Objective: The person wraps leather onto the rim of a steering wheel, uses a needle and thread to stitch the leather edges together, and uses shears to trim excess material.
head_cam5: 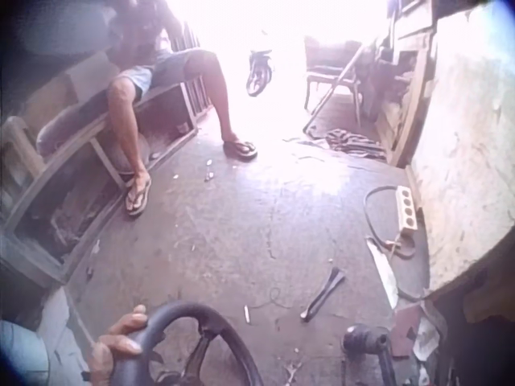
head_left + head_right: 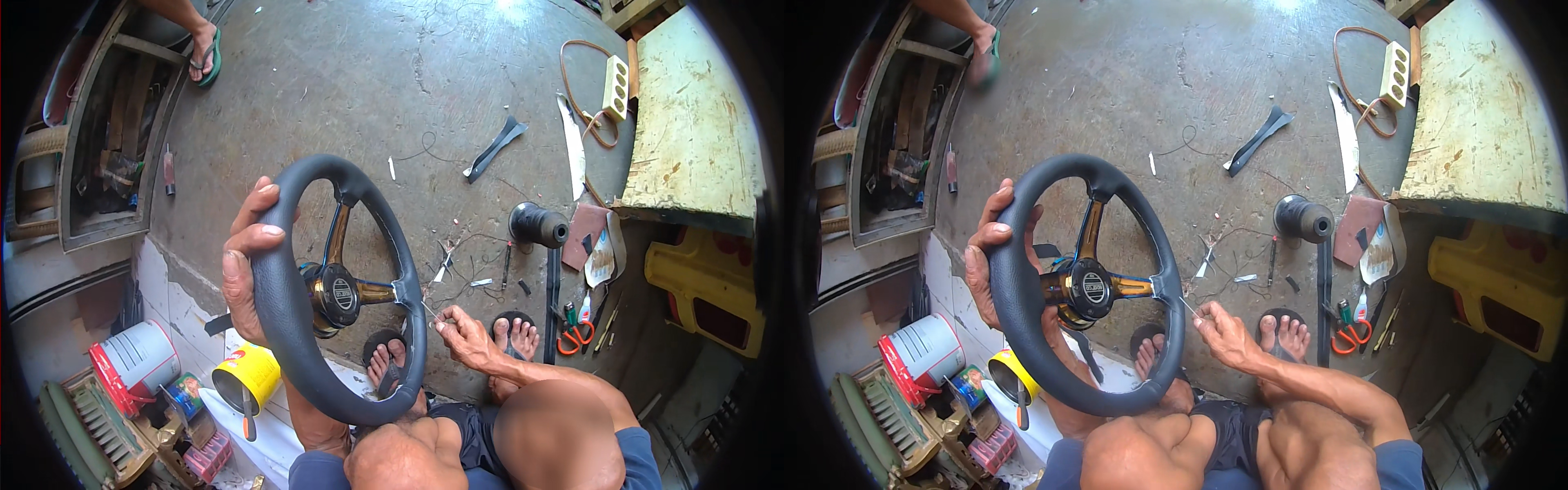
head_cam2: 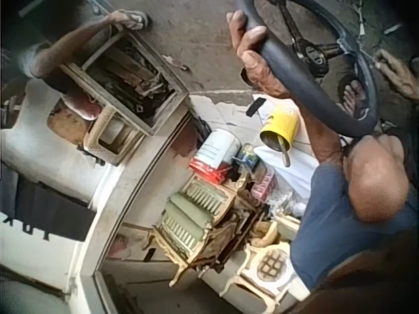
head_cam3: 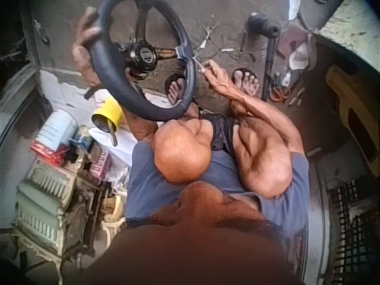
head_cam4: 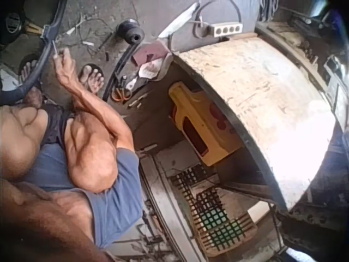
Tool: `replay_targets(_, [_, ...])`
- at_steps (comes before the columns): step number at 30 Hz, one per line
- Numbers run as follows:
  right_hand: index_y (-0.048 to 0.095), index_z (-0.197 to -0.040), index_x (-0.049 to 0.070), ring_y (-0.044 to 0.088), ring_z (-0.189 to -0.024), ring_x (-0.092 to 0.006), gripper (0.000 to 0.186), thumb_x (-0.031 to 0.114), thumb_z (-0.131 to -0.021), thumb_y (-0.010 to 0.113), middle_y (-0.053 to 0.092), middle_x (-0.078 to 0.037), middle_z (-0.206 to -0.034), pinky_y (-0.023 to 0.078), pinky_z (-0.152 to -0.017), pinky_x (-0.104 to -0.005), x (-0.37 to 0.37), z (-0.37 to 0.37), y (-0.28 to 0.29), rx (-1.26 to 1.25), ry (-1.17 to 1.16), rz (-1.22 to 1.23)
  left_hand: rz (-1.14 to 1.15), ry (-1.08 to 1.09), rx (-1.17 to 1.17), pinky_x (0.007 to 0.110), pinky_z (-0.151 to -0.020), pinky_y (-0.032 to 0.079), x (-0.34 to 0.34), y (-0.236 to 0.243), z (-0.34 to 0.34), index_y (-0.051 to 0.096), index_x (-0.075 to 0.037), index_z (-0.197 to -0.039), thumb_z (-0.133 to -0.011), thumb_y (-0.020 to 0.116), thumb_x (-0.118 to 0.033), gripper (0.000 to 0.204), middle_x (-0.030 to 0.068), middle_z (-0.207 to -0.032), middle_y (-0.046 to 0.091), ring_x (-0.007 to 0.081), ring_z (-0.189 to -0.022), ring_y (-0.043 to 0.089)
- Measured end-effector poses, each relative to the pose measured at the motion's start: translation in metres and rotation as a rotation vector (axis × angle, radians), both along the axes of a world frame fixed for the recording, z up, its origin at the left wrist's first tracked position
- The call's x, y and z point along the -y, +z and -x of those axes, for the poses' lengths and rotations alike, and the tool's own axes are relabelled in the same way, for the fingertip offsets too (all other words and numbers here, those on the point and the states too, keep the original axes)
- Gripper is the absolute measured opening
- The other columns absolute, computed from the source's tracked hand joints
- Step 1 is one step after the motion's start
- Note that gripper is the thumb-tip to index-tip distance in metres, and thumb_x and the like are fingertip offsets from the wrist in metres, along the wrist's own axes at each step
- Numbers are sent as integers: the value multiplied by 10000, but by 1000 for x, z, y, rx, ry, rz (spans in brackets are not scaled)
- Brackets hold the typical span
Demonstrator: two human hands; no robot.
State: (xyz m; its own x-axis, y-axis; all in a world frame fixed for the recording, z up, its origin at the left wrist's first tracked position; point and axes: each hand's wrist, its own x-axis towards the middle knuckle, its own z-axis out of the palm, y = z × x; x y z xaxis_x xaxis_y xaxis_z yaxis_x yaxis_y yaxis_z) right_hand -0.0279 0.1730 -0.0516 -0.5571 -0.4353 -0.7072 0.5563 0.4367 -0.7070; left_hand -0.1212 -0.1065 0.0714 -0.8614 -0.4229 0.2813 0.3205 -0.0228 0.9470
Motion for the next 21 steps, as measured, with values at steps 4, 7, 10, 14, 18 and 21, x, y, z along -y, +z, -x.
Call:
replay_targets(4, [587,-1176,33,558,-600,-203,276,264,-1025,582,564,-124,-663,440,-591,-395,-6,8,5,-46,60,-58,2,-4,-46,531,-1233,249,-18,4,9,670,-70,-1012,-1086,285,-371,495,237,-1364,589,386,-1432,428])
replay_targets(7, [613,-1191,32,659,-686,-334,274,244,-1019,581,633,-200,-747,495,-651,-437,-4,13,20,-118,128,-75,101,27,18,568,-1235,201,-31,10,11,679,-70,-981,-1083,298,-384,504,236,-1309,622,422,-1410,446])
replay_targets(10, [637,-1200,35,704,-810,-403,273,227,-1013,582,691,-231,-869,538,-718,-453,-3,15,20,-188,174,-74,116,-5,-6,555,-1134,441,-21,3,10,697,-88,-1019,-1052,383,-353,412,258,-1324,614,405,-1427,440])
replay_targets(14, [670,-1192,45,705,-920,-434,262,198,-991,604,718,-226,-1006,567,-771,-464,-4,17,16,-287,158,-21,152,-11,-13,538,-1046,535,-18,2,10,704,-94,-1054,-1063,380,-389,439,269,-1330,607,418,-1419,450])
replay_targets(18, [679,-1185,45,705,-920,-429,255,178,-976,619,719,-220,-1024,572,-768,-467,-3,16,16,-325,185,-29,141,-19,-12,542,-1066,517,-16,0,9,706,-91,-1049,-1064,375,-380,440,272,-1329,606,421,-1421,446])
replay_targets(21, [681,-1182,48,705,-896,-430,249,170,-974,621,718,-227,-1014,578,-754,-469,-2,16,16,-344,183,-33,141,-23,-21,543,-1064,518,-15,-1,8,707,-92,-1047,-1064,375,-380,441,276,-1328,604,424,-1421,444])
